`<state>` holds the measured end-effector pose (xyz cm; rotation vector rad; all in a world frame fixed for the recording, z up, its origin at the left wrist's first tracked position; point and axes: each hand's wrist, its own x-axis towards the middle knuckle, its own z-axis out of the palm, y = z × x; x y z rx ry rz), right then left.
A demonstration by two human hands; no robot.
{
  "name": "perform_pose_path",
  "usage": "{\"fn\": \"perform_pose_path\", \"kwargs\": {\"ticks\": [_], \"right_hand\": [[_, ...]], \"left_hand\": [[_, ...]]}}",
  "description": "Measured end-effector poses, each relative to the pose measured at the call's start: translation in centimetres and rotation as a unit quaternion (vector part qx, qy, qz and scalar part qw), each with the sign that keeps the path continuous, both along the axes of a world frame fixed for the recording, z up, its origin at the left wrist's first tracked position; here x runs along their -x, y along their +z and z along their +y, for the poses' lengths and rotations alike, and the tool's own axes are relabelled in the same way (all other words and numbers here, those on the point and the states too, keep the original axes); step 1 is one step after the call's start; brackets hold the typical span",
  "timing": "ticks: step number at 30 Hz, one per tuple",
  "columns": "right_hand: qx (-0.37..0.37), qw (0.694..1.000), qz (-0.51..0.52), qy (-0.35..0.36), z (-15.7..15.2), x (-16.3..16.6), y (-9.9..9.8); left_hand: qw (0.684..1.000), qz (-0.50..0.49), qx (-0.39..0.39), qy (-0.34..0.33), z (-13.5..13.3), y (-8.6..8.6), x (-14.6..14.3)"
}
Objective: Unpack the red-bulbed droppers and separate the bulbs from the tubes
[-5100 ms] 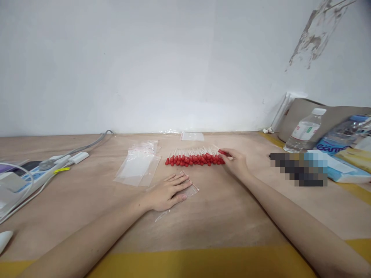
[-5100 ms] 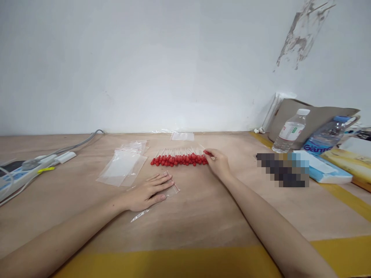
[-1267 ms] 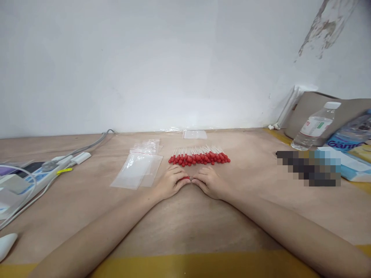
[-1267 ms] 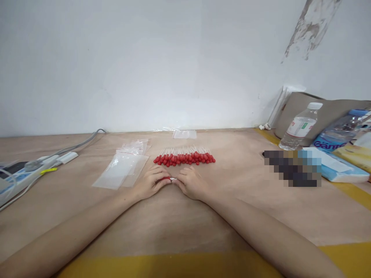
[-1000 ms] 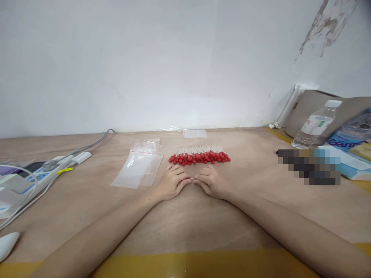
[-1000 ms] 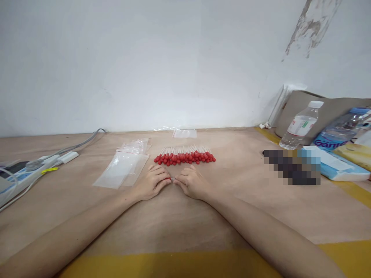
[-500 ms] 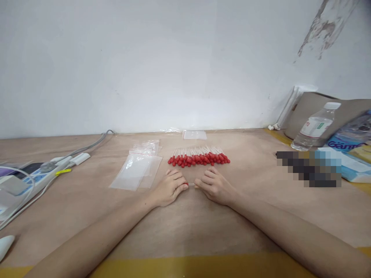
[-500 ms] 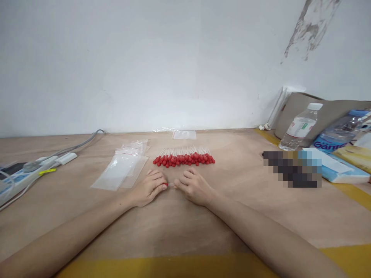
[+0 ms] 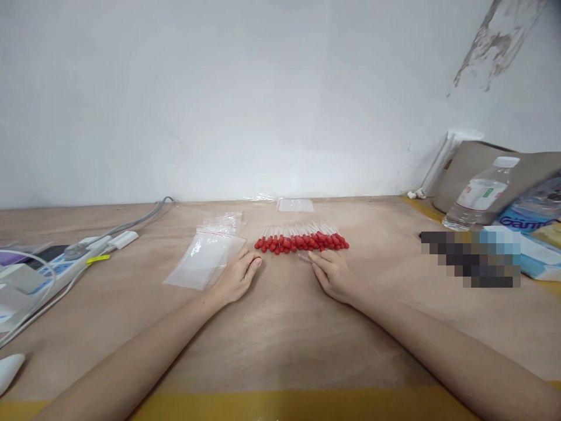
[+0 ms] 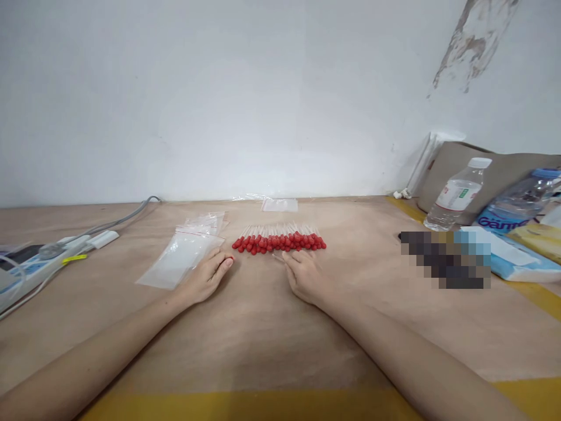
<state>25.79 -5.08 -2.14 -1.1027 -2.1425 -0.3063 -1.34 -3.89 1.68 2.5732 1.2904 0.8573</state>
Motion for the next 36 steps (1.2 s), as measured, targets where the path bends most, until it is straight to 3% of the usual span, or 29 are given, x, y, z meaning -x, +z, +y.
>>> {"fn": "perform_pose_path", "kwargs": {"ticks": [4,11,14,19,26,36], "right_hand": [[0.049,0.999,0.005,-0.012,0.3,1.5,-0.2],[0.052,0.997,-0.032,-0.041,-0.3,2.4,0.9],[0.082,0.995,-0.040,-0.032,-0.9,2.5,1.4],[0.100,0.993,-0.054,-0.031,-1.7,2.5,2.2],[0.106,0.993,-0.055,-0.012,-2.0,2.2,2.2],[0.084,0.996,-0.039,0.015,-1.9,1.7,1.5]], "left_hand": [[0.997,0.007,-0.028,0.074,0.7,-0.3,-0.2],[0.989,0.009,-0.037,0.146,2.3,-1.5,0.8],[0.987,0.016,-0.032,0.154,2.1,-1.6,0.9],[0.980,0.055,-0.111,0.154,1.8,-1.0,0.6],[0.976,0.092,-0.114,0.160,4.2,0.0,-0.3],[0.981,0.001,-0.114,0.158,6.1,-0.4,-1.9]]}}
